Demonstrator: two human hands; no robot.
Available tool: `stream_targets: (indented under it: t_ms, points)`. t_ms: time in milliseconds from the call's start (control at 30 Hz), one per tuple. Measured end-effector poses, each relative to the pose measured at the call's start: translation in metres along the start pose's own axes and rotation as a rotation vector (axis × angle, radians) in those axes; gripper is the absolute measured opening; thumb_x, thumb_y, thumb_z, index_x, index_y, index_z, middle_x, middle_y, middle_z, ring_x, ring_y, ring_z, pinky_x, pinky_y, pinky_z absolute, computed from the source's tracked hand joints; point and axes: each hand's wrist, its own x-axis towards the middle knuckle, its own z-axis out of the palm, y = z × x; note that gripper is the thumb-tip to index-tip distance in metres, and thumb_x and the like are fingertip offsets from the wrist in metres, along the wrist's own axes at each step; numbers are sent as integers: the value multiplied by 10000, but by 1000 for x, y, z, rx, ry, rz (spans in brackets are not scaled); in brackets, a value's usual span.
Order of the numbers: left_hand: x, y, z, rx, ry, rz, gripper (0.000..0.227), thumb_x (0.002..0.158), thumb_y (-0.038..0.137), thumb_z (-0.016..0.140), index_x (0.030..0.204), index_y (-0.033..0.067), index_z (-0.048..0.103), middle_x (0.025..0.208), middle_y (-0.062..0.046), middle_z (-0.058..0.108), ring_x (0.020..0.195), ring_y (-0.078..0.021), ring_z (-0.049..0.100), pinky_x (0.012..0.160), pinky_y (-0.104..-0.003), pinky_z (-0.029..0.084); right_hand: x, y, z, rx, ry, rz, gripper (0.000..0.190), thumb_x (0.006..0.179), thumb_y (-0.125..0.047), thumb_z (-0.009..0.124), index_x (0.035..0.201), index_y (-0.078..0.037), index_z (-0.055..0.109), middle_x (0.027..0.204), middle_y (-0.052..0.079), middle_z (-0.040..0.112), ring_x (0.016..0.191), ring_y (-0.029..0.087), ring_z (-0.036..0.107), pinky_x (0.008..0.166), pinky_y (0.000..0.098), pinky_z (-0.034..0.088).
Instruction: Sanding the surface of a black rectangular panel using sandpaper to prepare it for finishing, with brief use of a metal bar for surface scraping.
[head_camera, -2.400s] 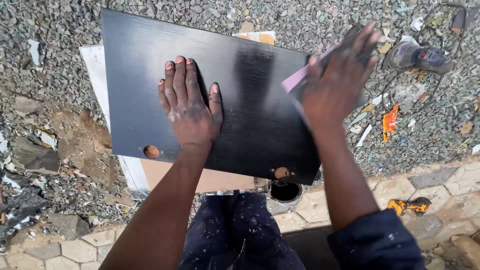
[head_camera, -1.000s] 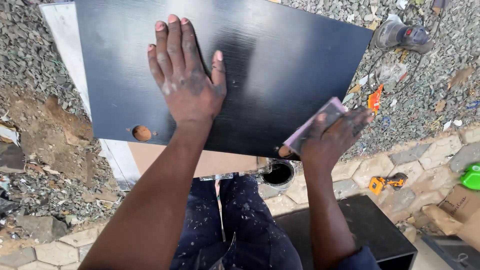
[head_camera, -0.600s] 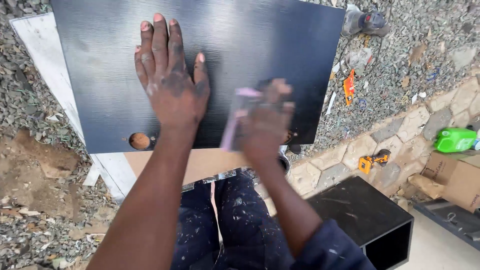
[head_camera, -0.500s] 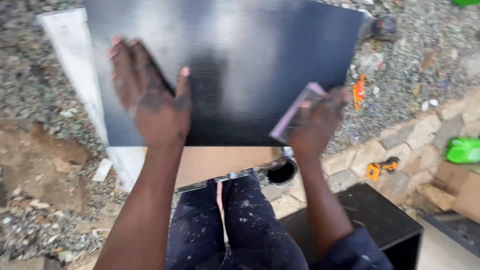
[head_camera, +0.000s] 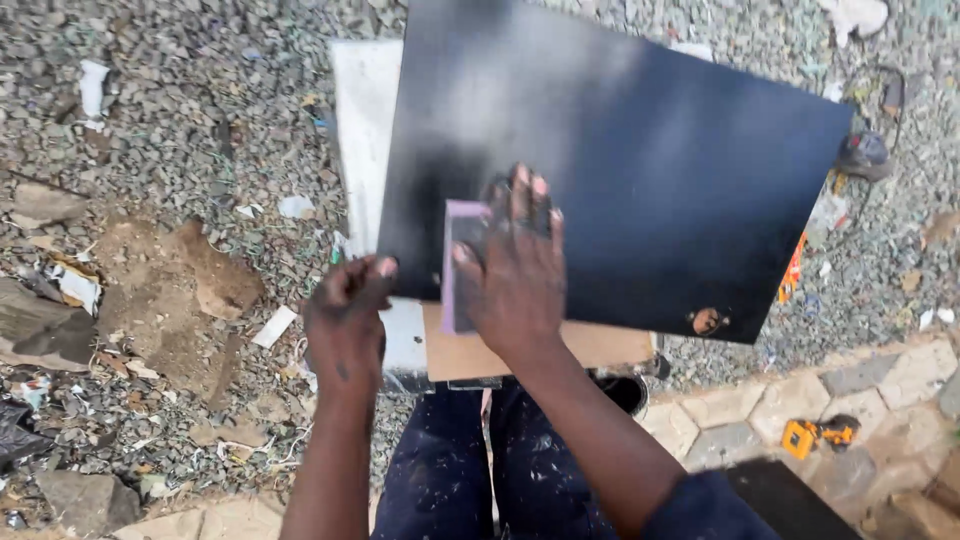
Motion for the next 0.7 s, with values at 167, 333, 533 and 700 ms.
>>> stream_targets:
  t_ms: [167, 333, 533, 700]
  points:
    - [-27, -35, -16, 116, 44, -235, 362, 980, 264, 700, 1236, 8, 690, 1017, -189, 686, 922, -297, 670, 891, -477, 497, 1, 116, -6, -262, 56, 93, 587, 1013, -447, 604, 1408, -13, 590, 1449, 287, 529, 1384, 456, 462, 1154, 617, 274]
    - [-50, -20, -9, 212, 45, -270, 391, 1008, 206, 628, 1334, -9, 626, 1233, -284, 680, 1208, -432, 658, 1041, -567, 500, 61, 128, 68, -410, 233, 255, 462, 1164, -250, 615, 1394, 147, 669, 1410, 388, 603, 1399, 486, 468, 1179, 613, 109]
    - [-26, -32, 18, -8, 137, -117, 430, 1090, 239, 490, 1419, -29, 558, 1391, -280, 573, 1336, -459, 539, 1149, -558, 404, 101, -82, -12, -112, -482, -208, 706, 1065, -510, 327, 1650, -139, 194, 1726, 131, 109, 1593, 307, 75, 1288, 513, 33]
    - [-4, -52, -8, -56, -3, -169, 311, 1002, 240, 692, 1196, 0, 735, 982, -225, 774, 514, -151, 603, 541, -280, 503, 74, 63, 15, -203, 146, -167, 476, 1018, -421, 653, 1259, -17, 730, 1231, 230, 722, 1222, 364, 649, 1211, 555, 250]
